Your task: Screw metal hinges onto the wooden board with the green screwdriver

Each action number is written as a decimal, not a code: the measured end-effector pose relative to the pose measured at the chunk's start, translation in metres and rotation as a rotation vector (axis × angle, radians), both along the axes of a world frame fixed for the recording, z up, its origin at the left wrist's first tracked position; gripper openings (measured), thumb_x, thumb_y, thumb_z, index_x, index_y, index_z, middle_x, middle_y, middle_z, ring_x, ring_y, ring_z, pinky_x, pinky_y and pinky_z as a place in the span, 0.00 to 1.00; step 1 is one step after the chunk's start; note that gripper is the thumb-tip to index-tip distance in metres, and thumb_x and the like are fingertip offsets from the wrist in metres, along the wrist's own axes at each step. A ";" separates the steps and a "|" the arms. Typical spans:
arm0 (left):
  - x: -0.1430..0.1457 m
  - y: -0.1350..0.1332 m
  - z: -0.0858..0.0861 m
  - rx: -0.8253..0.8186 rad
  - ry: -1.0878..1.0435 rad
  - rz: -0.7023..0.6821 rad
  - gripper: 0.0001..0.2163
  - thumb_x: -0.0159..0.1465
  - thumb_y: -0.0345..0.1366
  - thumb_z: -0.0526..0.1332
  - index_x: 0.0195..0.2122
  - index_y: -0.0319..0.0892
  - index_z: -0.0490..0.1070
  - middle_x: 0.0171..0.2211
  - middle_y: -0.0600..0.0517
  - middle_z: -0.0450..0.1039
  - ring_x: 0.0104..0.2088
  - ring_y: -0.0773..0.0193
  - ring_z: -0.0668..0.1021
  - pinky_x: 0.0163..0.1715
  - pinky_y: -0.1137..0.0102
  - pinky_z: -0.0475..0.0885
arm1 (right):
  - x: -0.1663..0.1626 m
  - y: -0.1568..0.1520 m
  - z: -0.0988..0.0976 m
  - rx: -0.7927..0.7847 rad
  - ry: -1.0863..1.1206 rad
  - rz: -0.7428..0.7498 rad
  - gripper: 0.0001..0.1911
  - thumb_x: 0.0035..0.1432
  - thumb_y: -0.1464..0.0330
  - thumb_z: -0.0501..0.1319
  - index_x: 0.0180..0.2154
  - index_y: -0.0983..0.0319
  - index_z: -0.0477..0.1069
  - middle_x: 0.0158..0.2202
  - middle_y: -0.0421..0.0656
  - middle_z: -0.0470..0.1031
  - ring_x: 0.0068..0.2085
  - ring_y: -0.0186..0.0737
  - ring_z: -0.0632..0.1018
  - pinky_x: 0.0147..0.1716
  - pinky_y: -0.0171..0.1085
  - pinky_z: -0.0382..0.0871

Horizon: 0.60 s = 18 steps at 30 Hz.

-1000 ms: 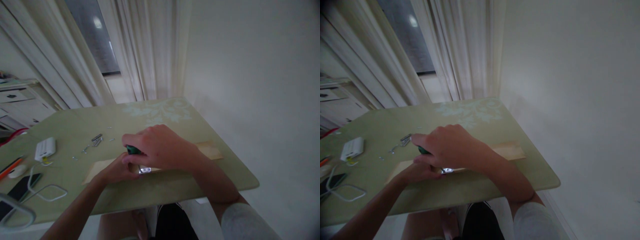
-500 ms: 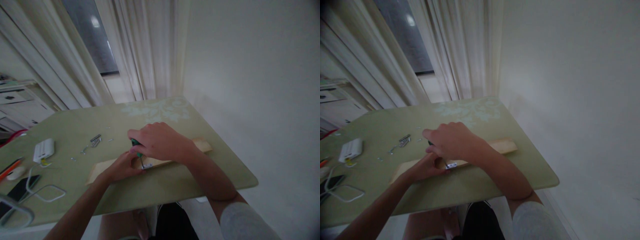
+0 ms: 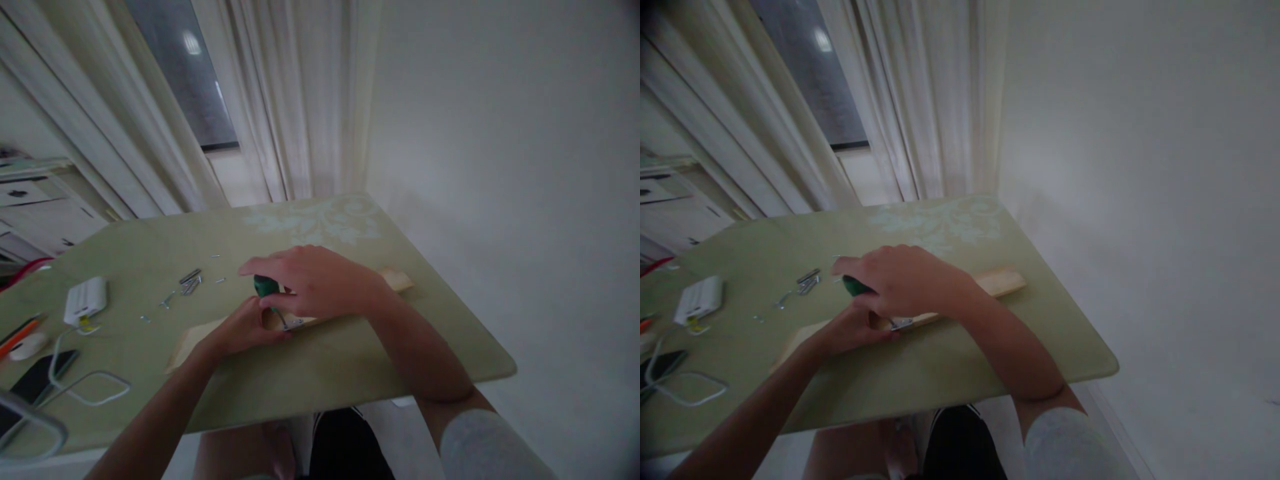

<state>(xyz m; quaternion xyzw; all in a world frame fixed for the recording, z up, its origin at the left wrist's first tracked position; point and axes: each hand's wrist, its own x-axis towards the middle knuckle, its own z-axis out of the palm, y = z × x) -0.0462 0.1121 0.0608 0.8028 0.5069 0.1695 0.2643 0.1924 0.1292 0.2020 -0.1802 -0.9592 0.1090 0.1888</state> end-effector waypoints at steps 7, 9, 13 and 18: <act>-0.006 0.008 -0.009 0.040 0.039 0.007 0.32 0.57 0.52 0.73 0.58 0.40 0.73 0.53 0.42 0.79 0.55 0.44 0.78 0.55 0.55 0.74 | -0.005 0.006 -0.002 0.016 0.018 -0.089 0.17 0.71 0.63 0.60 0.60 0.55 0.70 0.52 0.45 0.82 0.50 0.47 0.79 0.43 0.39 0.66; -0.004 0.008 -0.011 0.035 0.073 -0.008 0.29 0.58 0.52 0.73 0.56 0.41 0.75 0.50 0.44 0.80 0.52 0.45 0.79 0.53 0.57 0.74 | -0.004 0.009 -0.005 -0.002 0.000 -0.106 0.19 0.70 0.65 0.61 0.60 0.58 0.70 0.53 0.47 0.81 0.50 0.48 0.79 0.43 0.40 0.67; 0.000 0.006 -0.013 0.039 0.081 -0.019 0.28 0.58 0.51 0.72 0.55 0.41 0.76 0.46 0.45 0.81 0.49 0.46 0.80 0.51 0.58 0.75 | -0.003 0.014 -0.009 -0.034 -0.008 -0.049 0.20 0.69 0.70 0.60 0.61 0.60 0.68 0.57 0.49 0.79 0.52 0.46 0.78 0.44 0.39 0.67; -0.004 0.008 -0.020 0.017 0.115 0.030 0.33 0.57 0.55 0.72 0.58 0.38 0.74 0.48 0.42 0.80 0.48 0.45 0.80 0.49 0.56 0.76 | -0.016 0.018 -0.007 -0.024 -0.021 0.021 0.13 0.70 0.64 0.63 0.54 0.57 0.71 0.50 0.43 0.82 0.46 0.42 0.79 0.38 0.36 0.62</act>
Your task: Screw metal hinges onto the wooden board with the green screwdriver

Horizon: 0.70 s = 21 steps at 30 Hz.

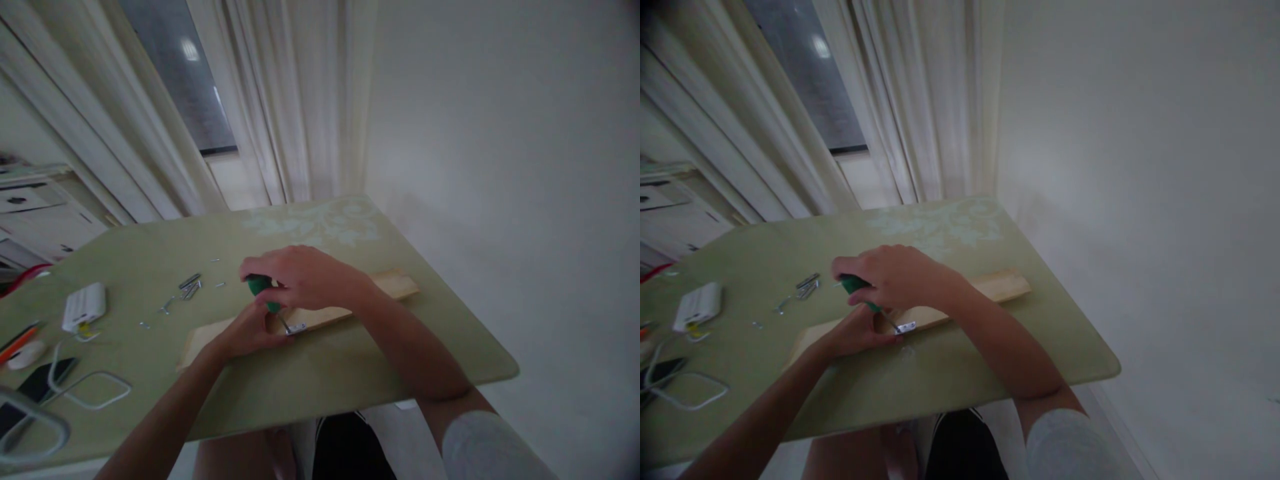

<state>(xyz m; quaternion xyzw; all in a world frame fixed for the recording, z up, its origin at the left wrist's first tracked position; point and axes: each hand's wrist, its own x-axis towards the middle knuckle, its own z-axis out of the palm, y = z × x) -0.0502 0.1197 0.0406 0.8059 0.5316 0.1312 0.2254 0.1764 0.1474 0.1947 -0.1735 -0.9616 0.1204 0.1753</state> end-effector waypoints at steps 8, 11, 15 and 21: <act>0.000 0.004 -0.002 0.055 -0.070 -0.042 0.31 0.55 0.51 0.75 0.57 0.42 0.77 0.53 0.43 0.79 0.53 0.44 0.79 0.54 0.55 0.74 | -0.004 0.003 -0.011 0.026 0.062 -0.081 0.16 0.68 0.62 0.64 0.54 0.60 0.72 0.53 0.48 0.80 0.49 0.46 0.79 0.40 0.38 0.64; 0.003 0.005 0.001 0.042 -0.054 -0.037 0.30 0.54 0.49 0.75 0.56 0.42 0.79 0.49 0.45 0.82 0.49 0.46 0.81 0.52 0.57 0.75 | 0.001 0.010 -0.013 -0.113 0.080 0.075 0.23 0.65 0.72 0.62 0.61 0.60 0.68 0.56 0.47 0.80 0.51 0.42 0.79 0.47 0.37 0.66; 0.006 0.005 0.009 0.013 -0.065 -0.100 0.32 0.56 0.47 0.74 0.62 0.44 0.76 0.57 0.45 0.80 0.56 0.46 0.80 0.60 0.55 0.72 | -0.004 0.017 -0.016 -0.058 0.064 -0.031 0.16 0.69 0.64 0.62 0.56 0.59 0.72 0.47 0.45 0.83 0.43 0.41 0.80 0.41 0.37 0.65; 0.006 0.006 0.009 0.000 -0.083 -0.118 0.33 0.56 0.44 0.75 0.63 0.45 0.76 0.59 0.44 0.79 0.58 0.46 0.79 0.61 0.55 0.71 | -0.014 0.013 -0.022 0.103 0.019 -0.236 0.20 0.68 0.52 0.62 0.54 0.57 0.73 0.46 0.47 0.83 0.42 0.47 0.80 0.35 0.38 0.62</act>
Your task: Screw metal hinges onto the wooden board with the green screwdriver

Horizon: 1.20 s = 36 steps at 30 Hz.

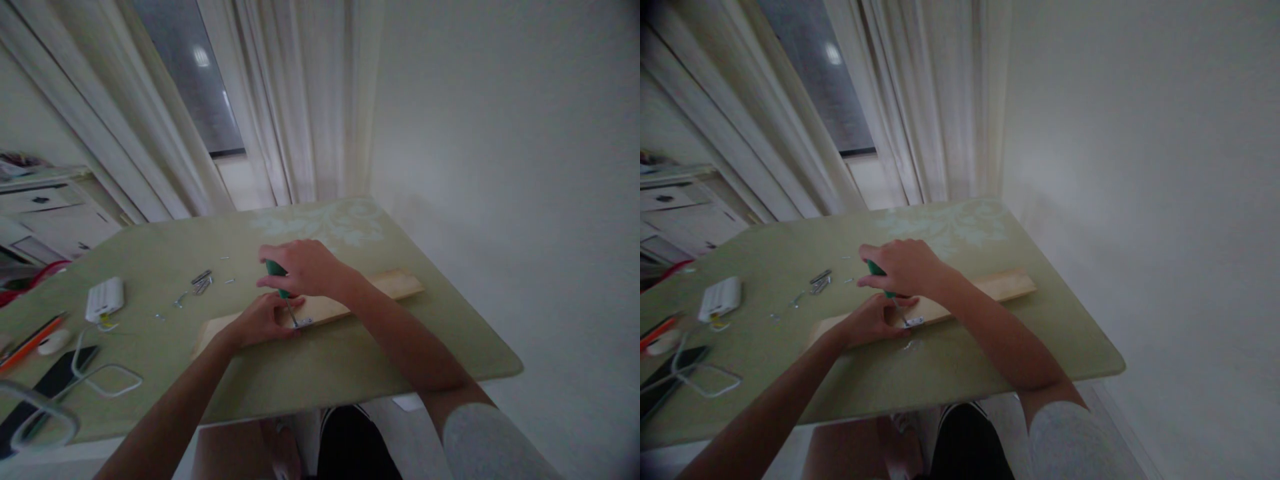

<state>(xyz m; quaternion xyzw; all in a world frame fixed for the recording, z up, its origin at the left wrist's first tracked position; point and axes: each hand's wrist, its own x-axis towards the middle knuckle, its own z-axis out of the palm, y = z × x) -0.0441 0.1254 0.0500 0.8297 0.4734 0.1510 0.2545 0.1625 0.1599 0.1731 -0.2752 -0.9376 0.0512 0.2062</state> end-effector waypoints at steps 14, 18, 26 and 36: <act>-0.019 -0.033 -0.008 0.410 0.366 -0.090 0.20 0.70 0.40 0.64 0.63 0.45 0.72 0.60 0.39 0.72 0.60 0.44 0.76 0.60 0.50 0.75 | 0.010 -0.002 0.007 -0.030 0.037 0.094 0.19 0.66 0.58 0.66 0.54 0.60 0.73 0.53 0.48 0.81 0.48 0.47 0.79 0.40 0.39 0.64; -0.023 -0.034 -0.018 0.551 0.401 -0.159 0.16 0.73 0.37 0.58 0.59 0.40 0.74 0.59 0.35 0.76 0.58 0.43 0.80 0.56 0.51 0.78 | 0.008 0.008 0.002 -0.130 0.167 0.173 0.19 0.69 0.67 0.61 0.59 0.62 0.70 0.54 0.49 0.80 0.51 0.44 0.79 0.47 0.39 0.67; -0.021 -0.025 -0.009 0.693 0.503 -0.166 0.15 0.76 0.37 0.53 0.56 0.39 0.74 0.51 0.37 0.82 0.44 0.50 0.86 0.39 0.63 0.82 | -0.006 0.049 -0.029 -0.308 0.585 0.150 0.22 0.71 0.62 0.60 0.62 0.62 0.68 0.48 0.43 0.79 0.42 0.35 0.79 0.46 0.34 0.71; -0.022 -0.018 -0.012 0.980 0.458 -0.223 0.12 0.76 0.37 0.55 0.53 0.39 0.73 0.43 0.42 0.85 0.34 0.58 0.86 0.30 0.69 0.80 | -0.008 0.059 -0.033 -0.347 0.730 0.136 0.21 0.60 0.66 0.71 0.54 0.61 0.74 0.38 0.38 0.78 0.35 0.34 0.77 0.39 0.35 0.71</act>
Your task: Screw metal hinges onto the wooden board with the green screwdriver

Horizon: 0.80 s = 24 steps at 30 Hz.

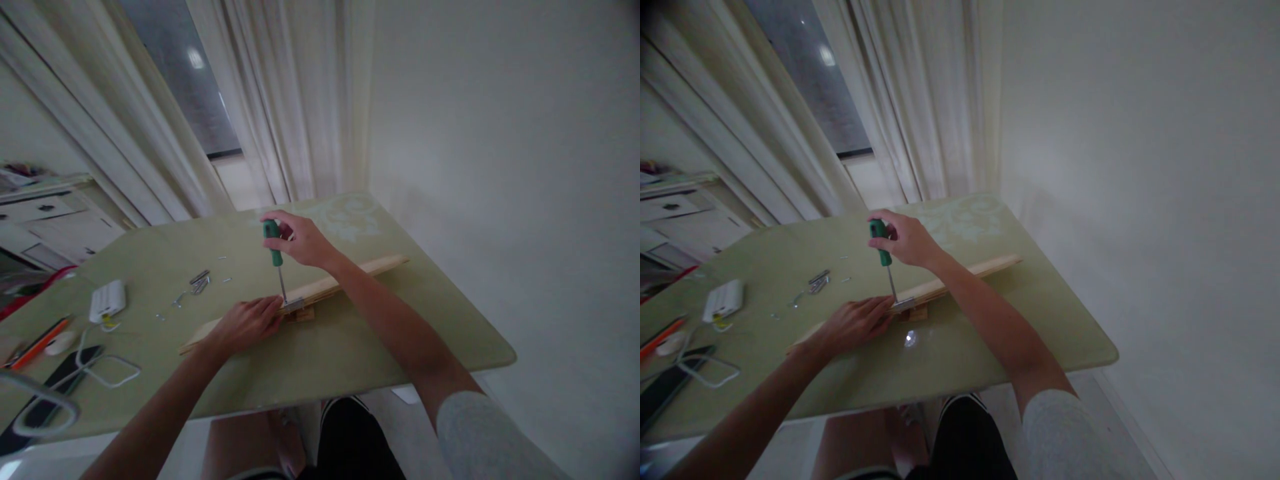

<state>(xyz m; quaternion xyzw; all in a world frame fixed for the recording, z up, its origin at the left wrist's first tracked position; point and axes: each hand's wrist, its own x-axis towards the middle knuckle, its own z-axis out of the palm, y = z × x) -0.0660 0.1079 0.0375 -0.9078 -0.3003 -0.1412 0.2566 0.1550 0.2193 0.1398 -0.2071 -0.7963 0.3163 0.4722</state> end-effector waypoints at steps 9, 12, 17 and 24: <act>0.005 -0.014 -0.003 0.128 0.008 -0.077 0.12 0.75 0.35 0.56 0.53 0.35 0.73 0.47 0.39 0.84 0.43 0.53 0.87 0.36 0.66 0.84 | -0.005 -0.023 0.007 0.141 -0.193 -0.036 0.16 0.61 0.65 0.71 0.49 0.61 0.74 0.45 0.43 0.79 0.37 0.36 0.77 0.39 0.35 0.67; 0.003 -0.016 -0.008 0.124 0.003 -0.069 0.12 0.76 0.36 0.56 0.53 0.35 0.74 0.49 0.39 0.84 0.46 0.52 0.86 0.40 0.64 0.84 | -0.002 -0.027 0.011 0.145 -0.266 -0.030 0.13 0.63 0.65 0.68 0.48 0.61 0.73 0.44 0.43 0.80 0.38 0.37 0.79 0.40 0.35 0.67; -0.002 -0.018 -0.011 0.070 -0.022 -0.046 0.14 0.76 0.39 0.57 0.54 0.36 0.74 0.52 0.39 0.83 0.48 0.52 0.86 0.43 0.62 0.85 | 0.000 -0.031 0.014 0.134 -0.349 0.011 0.15 0.63 0.66 0.67 0.51 0.59 0.73 0.43 0.42 0.82 0.40 0.40 0.80 0.41 0.36 0.68; -0.006 -0.019 -0.014 0.032 -0.011 -0.033 0.14 0.76 0.40 0.59 0.56 0.37 0.74 0.54 0.39 0.82 0.50 0.51 0.85 0.44 0.62 0.85 | 0.002 -0.031 0.014 0.170 -0.360 0.046 0.17 0.64 0.68 0.66 0.55 0.60 0.74 0.45 0.44 0.82 0.39 0.39 0.81 0.42 0.37 0.70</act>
